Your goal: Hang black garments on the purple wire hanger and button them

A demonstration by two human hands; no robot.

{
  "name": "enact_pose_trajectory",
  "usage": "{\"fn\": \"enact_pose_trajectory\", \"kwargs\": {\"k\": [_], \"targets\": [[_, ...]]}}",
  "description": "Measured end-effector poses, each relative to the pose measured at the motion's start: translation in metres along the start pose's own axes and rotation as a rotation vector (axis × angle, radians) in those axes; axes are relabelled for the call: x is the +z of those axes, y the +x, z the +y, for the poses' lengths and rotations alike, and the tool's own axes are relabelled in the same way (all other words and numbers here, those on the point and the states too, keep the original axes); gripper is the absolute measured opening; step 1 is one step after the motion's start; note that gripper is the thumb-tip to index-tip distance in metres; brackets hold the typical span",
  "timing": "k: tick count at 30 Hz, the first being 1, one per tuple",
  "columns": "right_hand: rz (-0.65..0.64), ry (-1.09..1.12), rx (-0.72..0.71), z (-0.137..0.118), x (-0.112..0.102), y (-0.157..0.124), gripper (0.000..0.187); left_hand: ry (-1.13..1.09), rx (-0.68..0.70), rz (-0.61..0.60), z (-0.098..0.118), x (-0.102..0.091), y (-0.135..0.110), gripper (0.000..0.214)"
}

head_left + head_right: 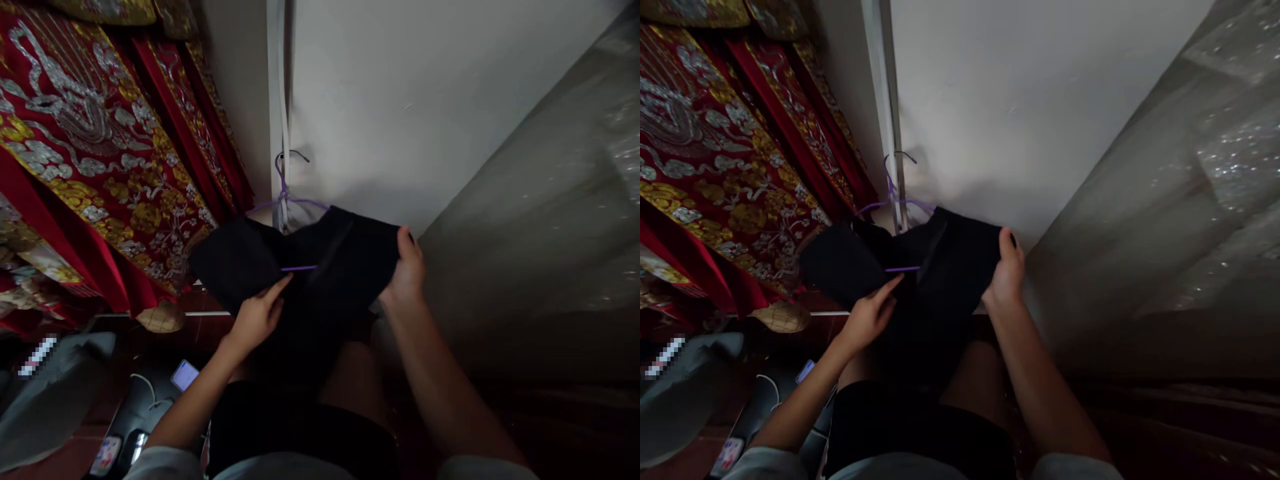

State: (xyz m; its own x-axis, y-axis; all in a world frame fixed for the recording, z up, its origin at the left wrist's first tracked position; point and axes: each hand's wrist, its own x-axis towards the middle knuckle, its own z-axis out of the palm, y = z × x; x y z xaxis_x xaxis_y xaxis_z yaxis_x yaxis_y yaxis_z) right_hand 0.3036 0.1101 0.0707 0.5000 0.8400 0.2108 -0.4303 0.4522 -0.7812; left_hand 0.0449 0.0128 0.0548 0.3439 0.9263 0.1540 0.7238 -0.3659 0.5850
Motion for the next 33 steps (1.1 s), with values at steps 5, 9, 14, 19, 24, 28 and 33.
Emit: {"fn": "enact_pose_trajectory", "kwargs": {"k": [5, 9, 14, 19, 24, 28, 33], "targets": [[0.006, -0.097, 0.002, 0.006, -0.02, 0.013, 0.034, 0.186, -0.118, -0.249, -0.02, 0.042, -0.002, 0.029], [0.217, -0.053, 0.063, 0.011, -0.051, 0.019, 0.024, -0.078, -0.162, -0.157, -0.021, 0.07, -0.028, 0.026], [0.421, -0.052, 0.187, 0.044, -0.087, -0.069, 0.023, -0.292, -0.328, 0.169, -0.013, 0.107, -0.044, 0.017], [-0.446, -0.39, 0.692, 0.051, -0.075, -0.133, 0.029, -0.598, -0.395, 0.253, -0.005, 0.124, -0.042, 0.043], [-0.715, -0.573, 0.477, 0.042, -0.056, -0.125, 0.027, -0.628, -0.368, 0.35, 0.007, 0.121, -0.038, 0.086], [-0.737, -0.625, 0.428, 0.055, -0.054, -0.132, 0.023, -0.794, -0.35, 0.554, 0.014, 0.123, -0.038, 0.093], [-0.744, -0.633, 0.336, 0.063, -0.061, -0.141, 0.018, -0.865, -0.37, 0.592, 0.008, 0.13, -0.037, 0.079]]}}
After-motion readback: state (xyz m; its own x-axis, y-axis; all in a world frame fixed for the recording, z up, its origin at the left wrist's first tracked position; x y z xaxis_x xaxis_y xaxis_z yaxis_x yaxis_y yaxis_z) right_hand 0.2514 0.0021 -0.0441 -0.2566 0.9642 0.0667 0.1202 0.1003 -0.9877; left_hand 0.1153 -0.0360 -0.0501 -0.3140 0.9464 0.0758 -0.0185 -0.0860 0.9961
